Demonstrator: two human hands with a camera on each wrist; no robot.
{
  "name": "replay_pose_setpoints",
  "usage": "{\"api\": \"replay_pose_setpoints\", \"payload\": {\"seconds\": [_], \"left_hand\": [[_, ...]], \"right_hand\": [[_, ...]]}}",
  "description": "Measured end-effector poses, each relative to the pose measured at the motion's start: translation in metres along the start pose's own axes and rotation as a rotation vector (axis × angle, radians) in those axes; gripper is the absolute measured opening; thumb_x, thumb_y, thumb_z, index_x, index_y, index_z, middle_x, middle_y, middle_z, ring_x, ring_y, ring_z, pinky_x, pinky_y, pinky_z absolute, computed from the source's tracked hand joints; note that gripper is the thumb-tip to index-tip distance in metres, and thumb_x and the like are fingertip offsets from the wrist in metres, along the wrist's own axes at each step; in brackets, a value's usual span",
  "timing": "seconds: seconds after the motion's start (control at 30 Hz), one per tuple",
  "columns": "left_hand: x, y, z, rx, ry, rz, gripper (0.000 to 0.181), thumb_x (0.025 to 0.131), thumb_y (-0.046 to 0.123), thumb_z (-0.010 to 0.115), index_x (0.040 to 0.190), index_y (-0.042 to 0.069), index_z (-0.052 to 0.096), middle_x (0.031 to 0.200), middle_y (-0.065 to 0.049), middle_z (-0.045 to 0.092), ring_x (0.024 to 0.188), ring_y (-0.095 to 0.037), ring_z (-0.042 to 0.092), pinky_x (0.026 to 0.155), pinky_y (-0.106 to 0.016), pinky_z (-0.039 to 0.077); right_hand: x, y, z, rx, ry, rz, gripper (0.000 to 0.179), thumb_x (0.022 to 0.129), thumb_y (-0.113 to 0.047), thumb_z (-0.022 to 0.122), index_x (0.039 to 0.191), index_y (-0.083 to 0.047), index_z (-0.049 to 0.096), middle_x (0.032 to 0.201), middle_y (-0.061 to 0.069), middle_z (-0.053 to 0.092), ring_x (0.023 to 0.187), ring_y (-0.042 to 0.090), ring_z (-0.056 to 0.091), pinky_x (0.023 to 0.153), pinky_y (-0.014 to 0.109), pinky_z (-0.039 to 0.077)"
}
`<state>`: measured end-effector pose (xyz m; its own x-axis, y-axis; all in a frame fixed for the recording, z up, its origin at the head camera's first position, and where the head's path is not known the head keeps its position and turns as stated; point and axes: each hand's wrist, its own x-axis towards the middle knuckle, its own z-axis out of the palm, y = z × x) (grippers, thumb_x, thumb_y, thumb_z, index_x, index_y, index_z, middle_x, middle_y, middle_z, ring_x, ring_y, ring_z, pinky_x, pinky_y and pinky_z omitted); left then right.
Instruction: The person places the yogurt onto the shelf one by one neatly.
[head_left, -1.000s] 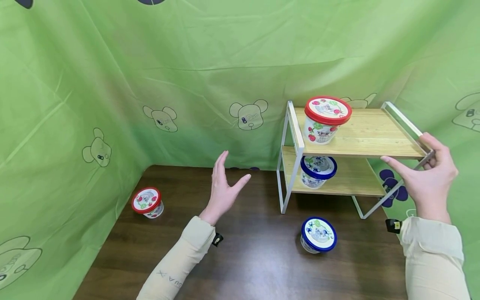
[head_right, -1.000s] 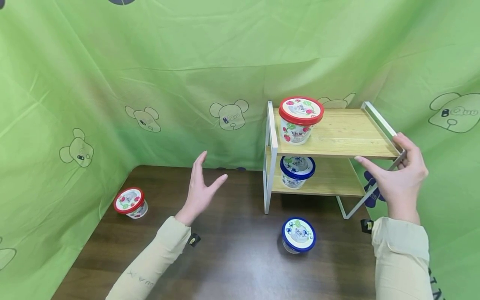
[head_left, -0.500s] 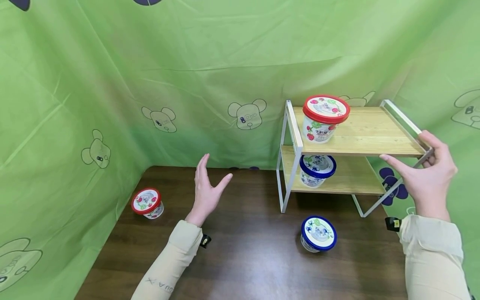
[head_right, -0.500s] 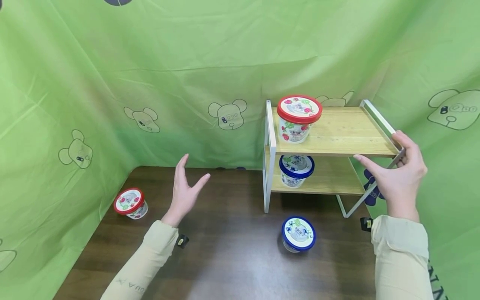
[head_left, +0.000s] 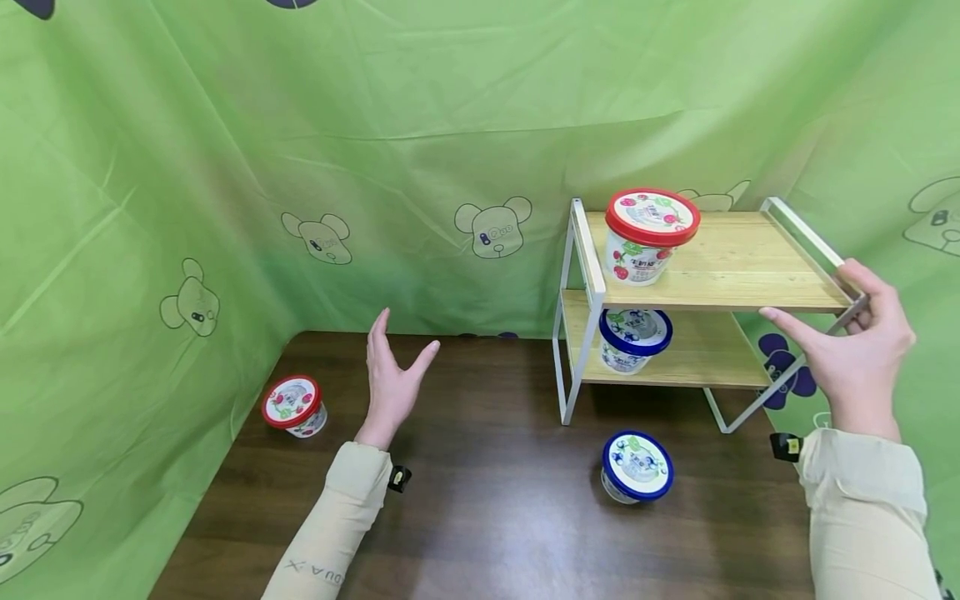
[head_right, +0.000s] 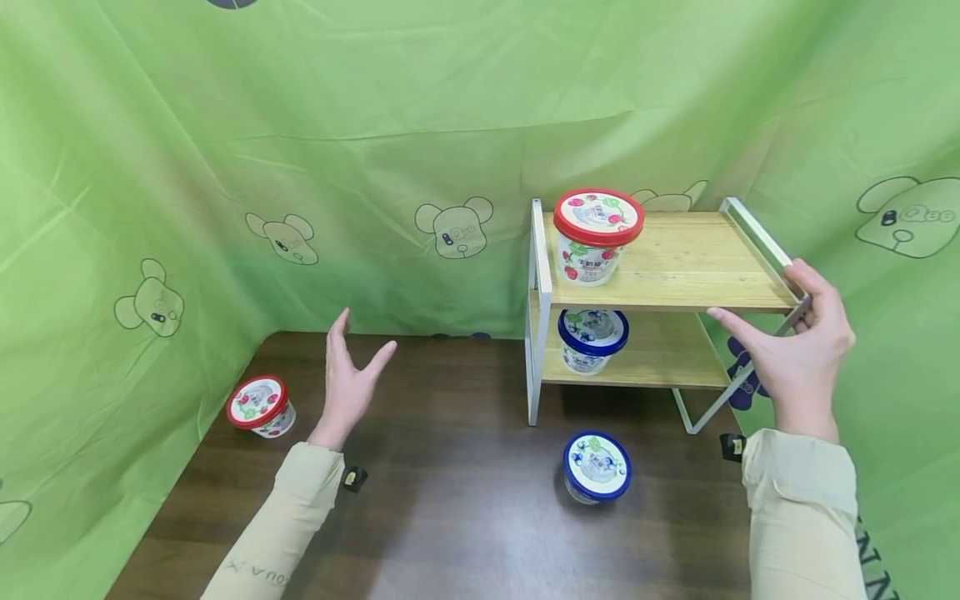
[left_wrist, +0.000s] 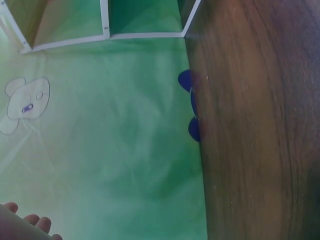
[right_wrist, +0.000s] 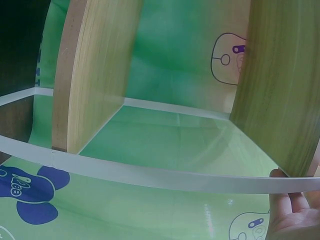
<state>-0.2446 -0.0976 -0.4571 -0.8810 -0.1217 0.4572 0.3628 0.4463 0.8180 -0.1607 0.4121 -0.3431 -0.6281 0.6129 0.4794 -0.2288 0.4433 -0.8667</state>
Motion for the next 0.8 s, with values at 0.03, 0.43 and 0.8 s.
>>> {"api": "replay_pose_setpoints", "payload": {"seconds": [0.03,0.43,0.8], "left_hand": [[0.000,-0.001,-0.001,0.002,0.003,-0.005,0.092,0.091,0.047,0.076,0.161,0.019,0.024,0.162,0.000,0.026,0.148,-0.023,0.022,0.116,-0.053,0.022],[0.005,-0.014,-0.018,0.007,0.063,-0.056,0.093,0.090,0.051,0.075,0.161,0.021,0.024,0.162,0.001,0.026,0.148,-0.021,0.021,0.117,-0.054,0.021],[0.008,-0.023,-0.035,0.038,0.124,-0.096,0.095,0.088,0.048,0.079,0.160,0.015,0.027,0.161,-0.004,0.029,0.148,-0.024,0.023,0.117,-0.053,0.021]], "right_hand": [[0.000,-0.001,0.000,-0.001,0.000,-0.001,0.084,0.062,0.013,0.090,0.136,-0.014,0.063,0.143,0.003,0.057,0.117,0.011,0.058,0.102,0.019,0.042],[-0.004,-0.005,0.003,-0.012,0.006,-0.053,0.083,0.061,0.014,0.090,0.135,-0.012,0.063,0.142,0.004,0.059,0.115,0.012,0.059,0.100,0.019,0.044],[-0.002,-0.003,0.003,-0.004,0.004,-0.055,0.084,0.060,0.015,0.090,0.135,-0.011,0.063,0.142,0.005,0.058,0.116,0.013,0.060,0.101,0.020,0.044]]}}
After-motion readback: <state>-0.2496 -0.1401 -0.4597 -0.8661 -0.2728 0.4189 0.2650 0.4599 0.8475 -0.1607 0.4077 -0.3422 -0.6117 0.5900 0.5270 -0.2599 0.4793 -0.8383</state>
